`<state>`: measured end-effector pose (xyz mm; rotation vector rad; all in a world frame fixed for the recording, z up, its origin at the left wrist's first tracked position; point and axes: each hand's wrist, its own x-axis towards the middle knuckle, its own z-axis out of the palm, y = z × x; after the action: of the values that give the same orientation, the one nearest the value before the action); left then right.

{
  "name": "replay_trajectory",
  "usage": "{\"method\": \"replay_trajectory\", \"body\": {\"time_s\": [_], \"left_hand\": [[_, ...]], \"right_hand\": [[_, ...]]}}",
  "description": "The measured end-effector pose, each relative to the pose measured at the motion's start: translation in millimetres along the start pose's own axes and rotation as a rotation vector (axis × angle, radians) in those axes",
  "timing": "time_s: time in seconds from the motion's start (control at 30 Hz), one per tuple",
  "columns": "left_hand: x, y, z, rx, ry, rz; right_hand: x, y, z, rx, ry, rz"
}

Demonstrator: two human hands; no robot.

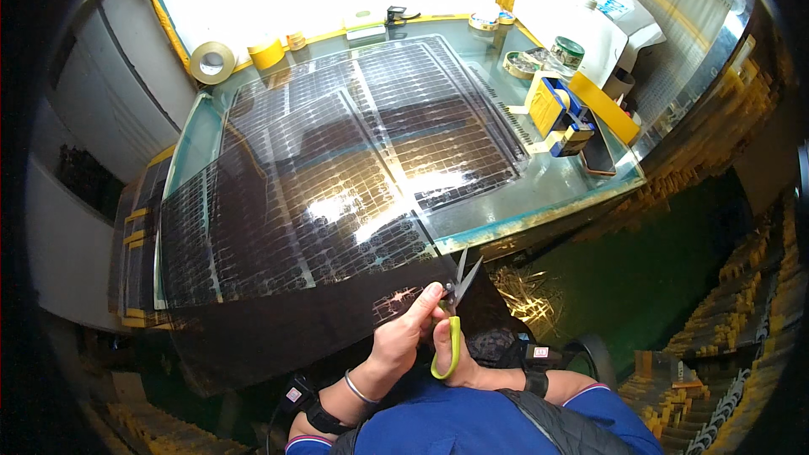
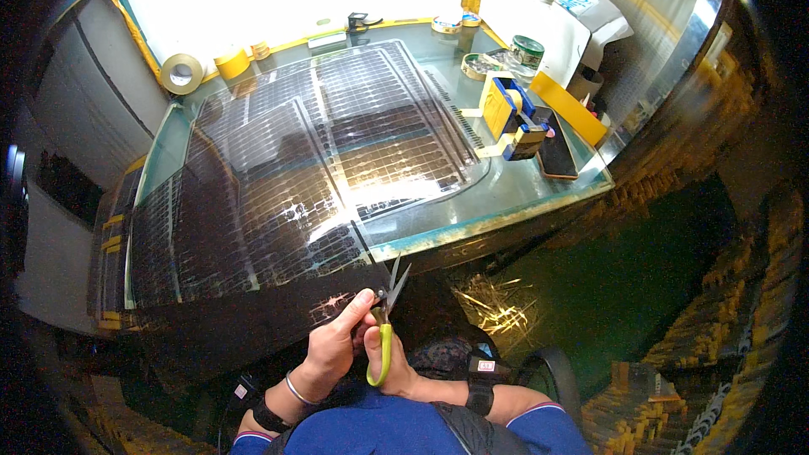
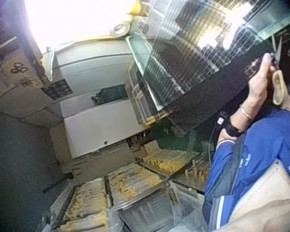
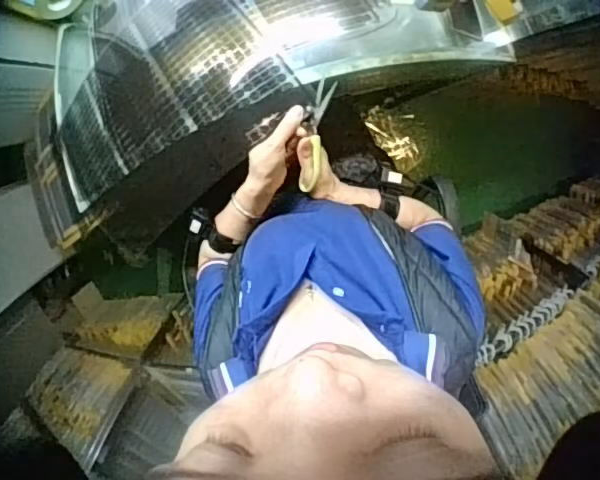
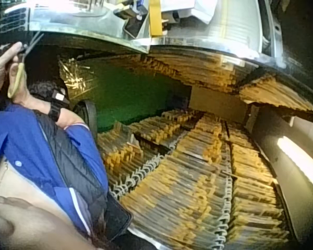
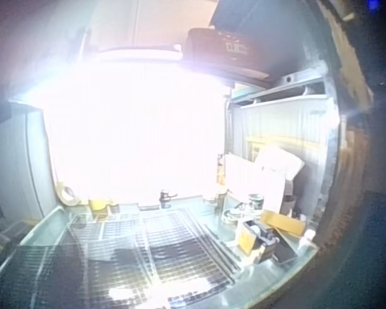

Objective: The recorder uses scissors to cut a dark sheet of solar film into specific strips.

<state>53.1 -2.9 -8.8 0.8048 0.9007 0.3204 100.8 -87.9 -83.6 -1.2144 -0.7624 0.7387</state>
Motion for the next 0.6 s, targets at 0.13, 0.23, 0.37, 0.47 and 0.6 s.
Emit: {"method": "replay_trajectory", "body": {"time_s": [0.13,0.23,0.37,0.47,0.6], "left_hand": [[-0.6,1.4,-13.6,-0.015,-0.129,-0.06],[4.8,-2.5,-19.2,-0.009,-0.112,0.171],[2.2,0.7,-22.8,-0.008,-0.114,0.275],[-1.1,-4.8,-31.9,-0.08,-0.209,0.246],[-22.1,-23.5,-52.0,-0.236,-0.384,0.152]], "right_hand": [[-11.9,-3.2,-10.6,0.361,-0.121,0.199],[-18.5,-12.8,-20.7,0.476,-0.158,0.34],[-21.4,-27.0,-37.4,0.525,-0.183,0.507],[-11.7,-34.6,-45.3,0.475,-0.065,0.413],[43.8,-66.3,-41.4,0.199,-0.137,0.089]]}}
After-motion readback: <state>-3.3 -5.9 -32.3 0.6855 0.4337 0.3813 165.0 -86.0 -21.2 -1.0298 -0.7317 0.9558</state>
